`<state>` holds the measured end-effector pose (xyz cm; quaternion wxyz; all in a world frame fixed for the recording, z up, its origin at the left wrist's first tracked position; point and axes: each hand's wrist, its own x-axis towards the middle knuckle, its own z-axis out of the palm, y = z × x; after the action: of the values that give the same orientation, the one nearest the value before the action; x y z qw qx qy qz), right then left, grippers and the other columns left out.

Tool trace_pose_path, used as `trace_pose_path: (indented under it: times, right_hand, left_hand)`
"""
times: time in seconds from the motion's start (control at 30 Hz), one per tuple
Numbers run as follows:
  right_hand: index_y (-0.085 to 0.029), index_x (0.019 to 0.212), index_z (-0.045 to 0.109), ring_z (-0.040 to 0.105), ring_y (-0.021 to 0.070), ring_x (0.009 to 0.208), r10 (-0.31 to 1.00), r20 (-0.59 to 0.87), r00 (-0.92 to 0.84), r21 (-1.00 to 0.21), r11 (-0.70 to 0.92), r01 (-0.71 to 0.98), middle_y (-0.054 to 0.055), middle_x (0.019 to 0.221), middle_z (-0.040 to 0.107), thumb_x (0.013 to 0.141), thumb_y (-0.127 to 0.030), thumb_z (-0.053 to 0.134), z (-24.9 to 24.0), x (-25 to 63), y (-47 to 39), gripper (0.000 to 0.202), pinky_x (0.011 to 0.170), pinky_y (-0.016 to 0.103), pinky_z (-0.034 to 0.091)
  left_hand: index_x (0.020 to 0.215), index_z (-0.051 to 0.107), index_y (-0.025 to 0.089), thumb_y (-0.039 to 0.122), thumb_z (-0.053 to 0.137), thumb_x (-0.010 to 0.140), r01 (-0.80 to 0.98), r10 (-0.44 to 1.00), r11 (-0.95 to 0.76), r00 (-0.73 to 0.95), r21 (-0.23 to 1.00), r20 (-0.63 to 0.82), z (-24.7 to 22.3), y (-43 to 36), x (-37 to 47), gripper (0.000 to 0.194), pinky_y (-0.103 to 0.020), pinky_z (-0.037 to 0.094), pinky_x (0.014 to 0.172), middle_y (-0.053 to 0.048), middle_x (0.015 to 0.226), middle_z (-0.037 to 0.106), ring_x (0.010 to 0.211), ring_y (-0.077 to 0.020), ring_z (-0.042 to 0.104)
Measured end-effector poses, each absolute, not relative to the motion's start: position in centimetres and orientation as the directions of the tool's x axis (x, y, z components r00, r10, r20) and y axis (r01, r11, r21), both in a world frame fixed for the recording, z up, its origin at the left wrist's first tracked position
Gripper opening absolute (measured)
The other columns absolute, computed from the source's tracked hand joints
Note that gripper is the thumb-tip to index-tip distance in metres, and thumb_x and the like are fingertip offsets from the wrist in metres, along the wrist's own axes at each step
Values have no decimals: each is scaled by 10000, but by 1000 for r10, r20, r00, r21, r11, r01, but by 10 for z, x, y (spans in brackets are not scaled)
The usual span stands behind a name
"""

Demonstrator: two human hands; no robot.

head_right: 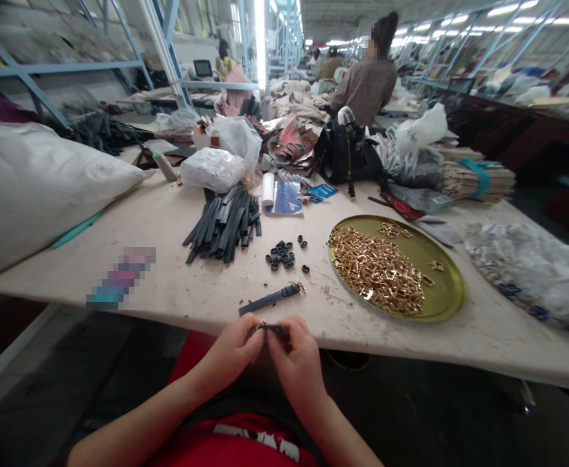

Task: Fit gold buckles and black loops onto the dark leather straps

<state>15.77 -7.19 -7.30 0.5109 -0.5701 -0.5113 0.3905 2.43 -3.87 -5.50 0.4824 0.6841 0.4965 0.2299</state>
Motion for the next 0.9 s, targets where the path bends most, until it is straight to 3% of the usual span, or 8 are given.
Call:
trace_pose_path:
  times: [0.1, 0.23, 0.37, 0.5, 0.57, 0.67, 0.73, 0.9]
  right_hand:
    - [-181, 709, 558, 499, 142, 654, 978, 103, 181, -964, 53, 261, 2, 684, 545, 735, -323, 600, -72, 159, -75, 151, 612, 262, 393]
    - [-175, 720, 525, 500, 116, 571, 984, -177, 6, -977, -175, -122, -26, 618, 557, 709, -380, 632, -72, 163, -72, 232, 555, 238, 404]
    - [-181, 741, 545, 526, 111, 597, 977, -180, -111, -957, -200, -209, -34, 642, 589, 719, -371, 642, -66, 166, -68, 214, 590, 234, 410]
    - [-179, 755, 595, 531, 126, 630, 973, -98, -209, -995, -93, 37, -4, 686, 611, 804, -410, 525, -62, 185, -44, 246, 591, 243, 406]
    - [-176, 785, 611, 529, 137, 632, 989, -34, -143, -965, 5, 264, 11, 690, 604, 835, -422, 462, -64, 205, -17, 292, 590, 254, 410]
    - [-165, 900, 612, 544, 166, 734, 985, 159, 60, -712, 73, 698, 61, 832, 610, 840, -327, 459, -72, 235, 33, 231, 683, 290, 417]
    - [-153, 872, 623, 541, 185, 766, 979, 187, 80, -588, 47, 807, 92, 866, 601, 813, -238, 484, -79, 247, 61, 173, 724, 309, 399]
    - [-168, 693, 611, 529, 190, 742, 989, 145, 34, -540, 50, 840, 88, 776, 584, 772, -139, 485, -92, 248, 84, 152, 729, 310, 375]
  left_hand:
    - [709, 427, 185, 301, 371, 831, 553, 908, -135, 402, 822, -121, -51, -43, 22, 178, -229, 286, 524, 22, 626, 491, 581, -119, 436]
    - [661, 429, 185, 371, 411, 819, 577, 843, -215, 517, 788, -149, -39, -39, 18, 244, -229, 245, 494, 33, 582, 465, 547, -112, 396]
    - [641, 439, 182, 460, 447, 791, 529, 814, -112, 535, 841, -228, -37, -24, 16, 316, -215, 272, 469, 43, 526, 465, 502, -106, 422]
    - [883, 446, 179, 380, 487, 773, 392, 794, 52, 541, 919, -276, -44, -7, 21, 233, -207, 345, 461, 70, 564, 512, 437, -94, 465]
    - [916, 463, 176, 347, 456, 787, 373, 796, 39, 549, 927, -254, -45, 2, 25, 215, -202, 350, 457, 67, 588, 510, 430, -83, 448]
    - [777, 489, 175, 359, 414, 805, 412, 823, 30, 508, 911, -256, -45, 17, 32, 201, -193, 323, 436, 62, 554, 479, 426, -75, 405]
    - [764, 472, 179, 368, 407, 806, 408, 842, 75, 463, 910, -277, -47, 27, 36, 205, -191, 308, 416, 66, 542, 472, 411, -74, 385]
    - [754, 474, 178, 351, 404, 804, 415, 859, 99, 422, 905, -288, -56, 43, 41, 193, -196, 288, 430, 64, 528, 486, 398, -71, 366]
